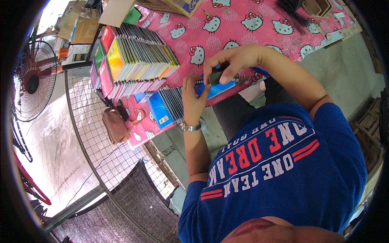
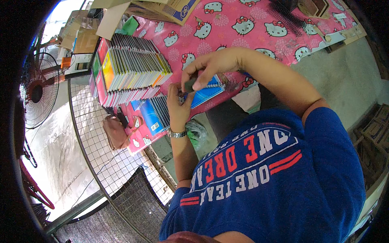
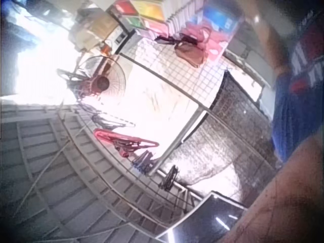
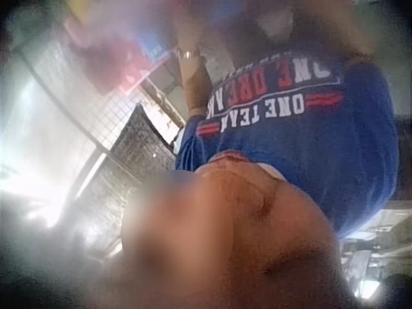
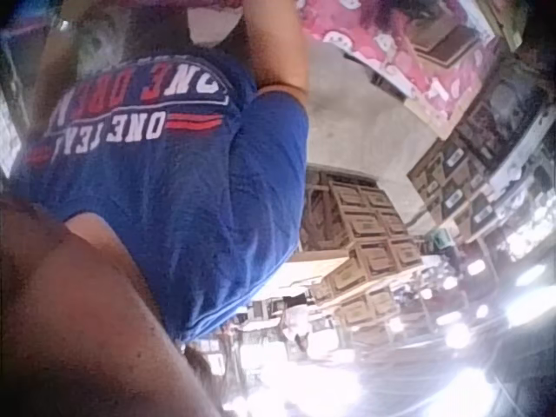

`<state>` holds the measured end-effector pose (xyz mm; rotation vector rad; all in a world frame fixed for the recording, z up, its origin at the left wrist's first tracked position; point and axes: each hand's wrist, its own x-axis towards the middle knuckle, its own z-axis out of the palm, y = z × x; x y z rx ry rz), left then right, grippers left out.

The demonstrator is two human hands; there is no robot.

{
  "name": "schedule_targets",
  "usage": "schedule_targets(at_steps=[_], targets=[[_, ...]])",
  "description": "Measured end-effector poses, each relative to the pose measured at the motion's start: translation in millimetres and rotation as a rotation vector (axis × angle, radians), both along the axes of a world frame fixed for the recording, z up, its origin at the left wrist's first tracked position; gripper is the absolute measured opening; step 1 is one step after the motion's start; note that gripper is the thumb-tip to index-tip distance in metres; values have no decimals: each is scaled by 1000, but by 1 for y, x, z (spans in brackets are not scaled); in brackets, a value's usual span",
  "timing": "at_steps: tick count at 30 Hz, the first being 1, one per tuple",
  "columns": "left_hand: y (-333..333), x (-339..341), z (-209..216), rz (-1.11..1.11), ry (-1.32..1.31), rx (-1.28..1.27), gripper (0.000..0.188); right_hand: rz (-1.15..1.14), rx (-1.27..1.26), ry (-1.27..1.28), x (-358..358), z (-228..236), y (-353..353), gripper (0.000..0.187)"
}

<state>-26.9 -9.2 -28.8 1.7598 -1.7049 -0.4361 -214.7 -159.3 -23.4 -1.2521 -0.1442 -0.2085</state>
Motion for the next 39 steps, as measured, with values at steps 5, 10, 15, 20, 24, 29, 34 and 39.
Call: schedule_targets(at_steps=[5,10,15,20,24,29,34,39], targets=[[-2,2,-6,6,64,-43,30,-615,-1077,681,-2,-50,-34,44],[-2,5,-12,129,216,24,22,-867,-1432,789,-62,-106,-43,56],[15,6,-26,279,581,-48,17,-992,-1383,589,-100,-105,30,66],[17,6,-47,327,654,-123,21,-823,-1440,709,-119,-122,55,62],[12,-5,-47,280,652,-269,22,-1027,-1043,502,-98,-97,64,55],[16,-3,-45,295,521,-166,22,-949,-1008,193,-35,-37,88,51],[20,2,-51,304,485,-217,24,-978,-1111,131,6,-21,95,48],[23,4,-54,317,383,-183,25,-943,-1265,191,9,-10,99,47]])
